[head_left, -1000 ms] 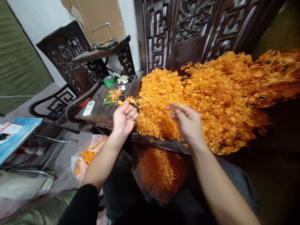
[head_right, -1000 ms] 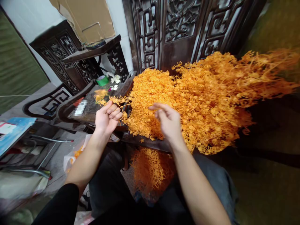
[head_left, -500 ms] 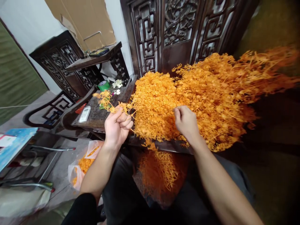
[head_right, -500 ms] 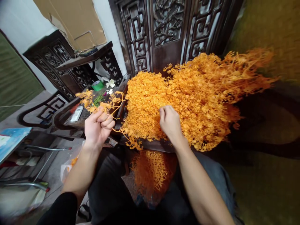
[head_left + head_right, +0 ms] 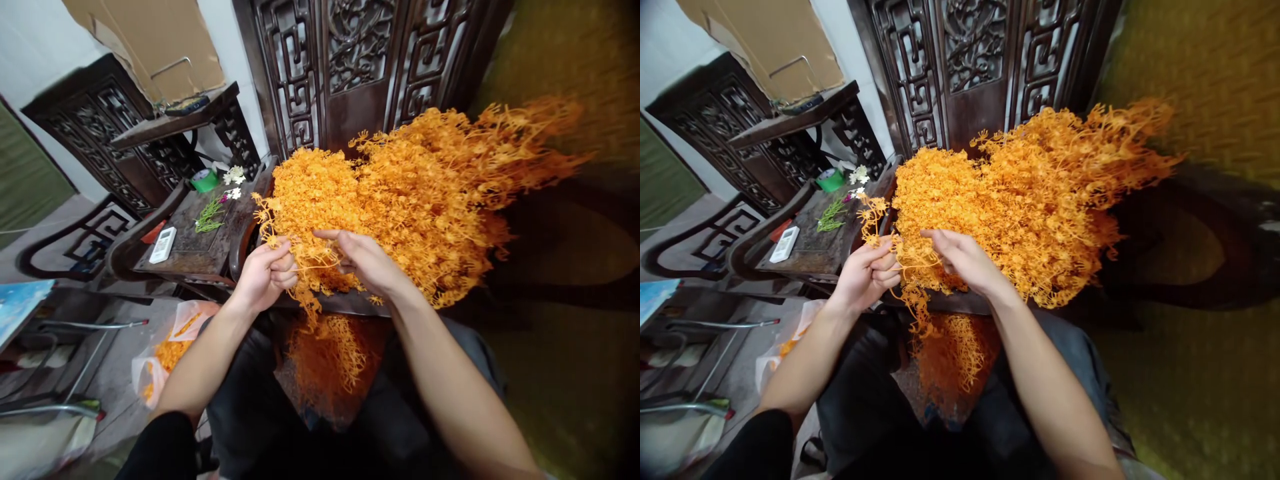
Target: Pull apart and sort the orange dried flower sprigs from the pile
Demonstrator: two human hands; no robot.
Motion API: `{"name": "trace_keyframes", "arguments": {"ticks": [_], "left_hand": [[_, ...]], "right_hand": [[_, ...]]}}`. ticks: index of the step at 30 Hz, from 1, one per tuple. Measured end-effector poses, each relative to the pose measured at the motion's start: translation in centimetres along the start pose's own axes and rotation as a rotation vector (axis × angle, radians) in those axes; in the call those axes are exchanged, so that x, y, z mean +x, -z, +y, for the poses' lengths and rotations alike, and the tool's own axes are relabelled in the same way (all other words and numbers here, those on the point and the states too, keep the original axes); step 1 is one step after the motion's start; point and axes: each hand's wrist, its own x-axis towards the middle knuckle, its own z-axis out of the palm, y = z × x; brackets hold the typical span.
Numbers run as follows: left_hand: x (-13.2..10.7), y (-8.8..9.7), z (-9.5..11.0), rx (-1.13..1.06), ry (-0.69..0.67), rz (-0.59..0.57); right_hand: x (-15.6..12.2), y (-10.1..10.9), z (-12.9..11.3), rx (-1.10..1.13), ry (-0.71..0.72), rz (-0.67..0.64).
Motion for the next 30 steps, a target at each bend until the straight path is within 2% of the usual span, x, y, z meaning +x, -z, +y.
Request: {"name": "trace_keyframes", "arguments": {"ticks": [3, 6, 12, 14, 18, 20, 22, 24, 27, 30], "left_hand": [[0.3, 0.1, -0.3, 0.040, 0.029, 0.009], [0.5, 0.1, -0.7, 0.102, 0.073, 0.000], [0.7, 0.0, -0.8, 0.208, 0.114, 0.019], [0.7, 0.0, -0.7, 0.230, 0.141, 0.011], [0.7, 0.1, -0.4, 0.215, 0.168, 0.001], [0.6, 0.2, -0.1, 0.199, 0.168, -0.011], [0.7, 0.5, 0.3, 0.190, 0.168, -0.030], [0.9, 0.9, 0.6, 0.181, 0.155, -0.032], [1.4, 1.5, 0.8, 0.165, 0.110, 0.026], [1.6, 1.9, 1.0, 0.126, 0.102, 0.118]], "right_hand": [[-0.4, 0.1, -0.6, -0.263, 0.100, -0.065], [-0.5, 0.5, -0.9, -0.396, 0.182, -0.107], [-0.6, 1.5, -1.7, -0.546, 0.132, -0.212], [-0.4, 1.7, -2.1, -0.634, 0.146, -0.146], [0.0, 2.0, -2.3, -0.700, 0.265, 0.136], [0.2, 2.0, -1.7, -0.652, 0.255, 0.113], [0.5, 1.8, -0.5, -0.594, 0.192, 0.009], [1.0, 1.6, 0.9, -0.562, 0.122, -0.011], [1.6, 2.0, 2.6, -0.559, 0.071, 0.185], [0.5, 3.3, 3.3, -0.632, 0.129, 0.329]]}}
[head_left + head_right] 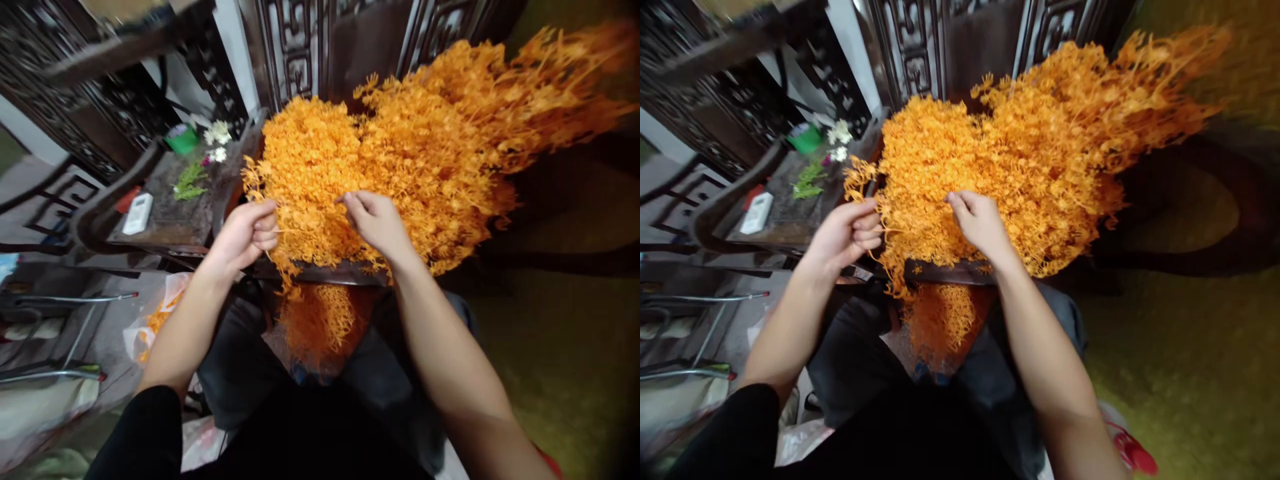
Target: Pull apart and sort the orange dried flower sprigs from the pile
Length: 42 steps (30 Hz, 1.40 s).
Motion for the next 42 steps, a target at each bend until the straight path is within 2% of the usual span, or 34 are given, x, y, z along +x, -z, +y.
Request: {"name": "trace_keyframes", "arguments": {"ticks": [2, 5, 7, 10, 12, 13, 15, 17, 19, 22, 24, 25, 26, 30, 31, 36, 38, 39, 42], "left_hand": [[-0.1, 0.2, 0.1, -0.029, 0.015, 0.037], [-0.4, 0.3, 0.2, -0.022, 0.034, 0.039], [-0.6, 0.3, 0.2, -0.005, 0.035, 0.017], [-0.6, 0.3, 0.1, 0.005, 0.024, -0.016], [-0.6, 0.5, -0.1, 0.007, 0.004, -0.045], [-0.6, 0.6, -0.2, 0.010, -0.005, -0.062], [-0.7, 0.8, -0.4, 0.019, -0.007, -0.097], [-0.8, 1.1, -0.5, 0.022, 0.004, -0.133], [-0.9, 1.5, -0.5, 0.019, 0.010, -0.167], [-1.2, 2.4, -0.2, 0.007, -0.010, -0.166], [-1.6, 2.9, 0.2, -0.006, -0.028, -0.137], [-1.8, 3.1, 0.3, -0.015, -0.044, -0.118], [-2.1, 3.2, 0.4, -0.023, -0.064, -0.099], [-2.6, 2.9, 0.4, -0.025, -0.117, -0.036], [-2.5, 2.7, 0.4, -0.019, -0.119, -0.024], [-1.8, 2.2, 0.0, 0.003, -0.083, 0.013], [-1.7, 2.0, -0.1, 0.013, -0.053, -0.002], [-1.7, 2.0, -0.1, 0.017, -0.046, -0.008], [-2.2, 2.1, 0.3, -0.007, -0.095, 0.003]], "right_hand": [[-1.6, 0.9, 0.5, -0.125, 0.052, 0.011], [-4.5, 1.0, 1.5, -0.318, 0.052, -0.127], [-5.9, -0.1, 2.5, -0.383, -0.008, -0.225], [-6.7, -2.2, 3.9, -0.480, -0.051, -0.266], [-6.6, -3.1, 3.9, -0.502, -0.042, -0.304], [-6.5, -3.3, 3.5, -0.451, -0.048, -0.304], [-6.1, -3.2, 1.9, -0.199, -0.073, -0.256], [-5.4, -2.8, -0.7, 0.119, -0.068, -0.225], [-4.3, -2.3, -3.4, 0.286, -0.030, -0.268], [-2.1, -1.5, -6.4, 0.234, 0.049, -0.451], [-0.8, -1.2, -7.0, 0.163, 0.078, -0.568], [-0.2, -1.2, -6.9, 0.136, 0.077, -0.578], [0.3, -1.3, -6.6, 0.121, 0.065, -0.533], [1.8, -2.9, -4.9, 0.154, 0.007, -0.114], [2.0, -3.5, -4.6, 0.182, 0.001, -0.054], [2.2, -5.5, -3.4, 0.227, -0.005, -0.025], [2.5, -5.2, -2.4, 0.243, -0.015, 0.006], [2.7, -4.7, -1.7, 0.265, -0.022, 0.064], [3.6, -2.3, 1.2, 0.382, -0.065, 0.398]]}}
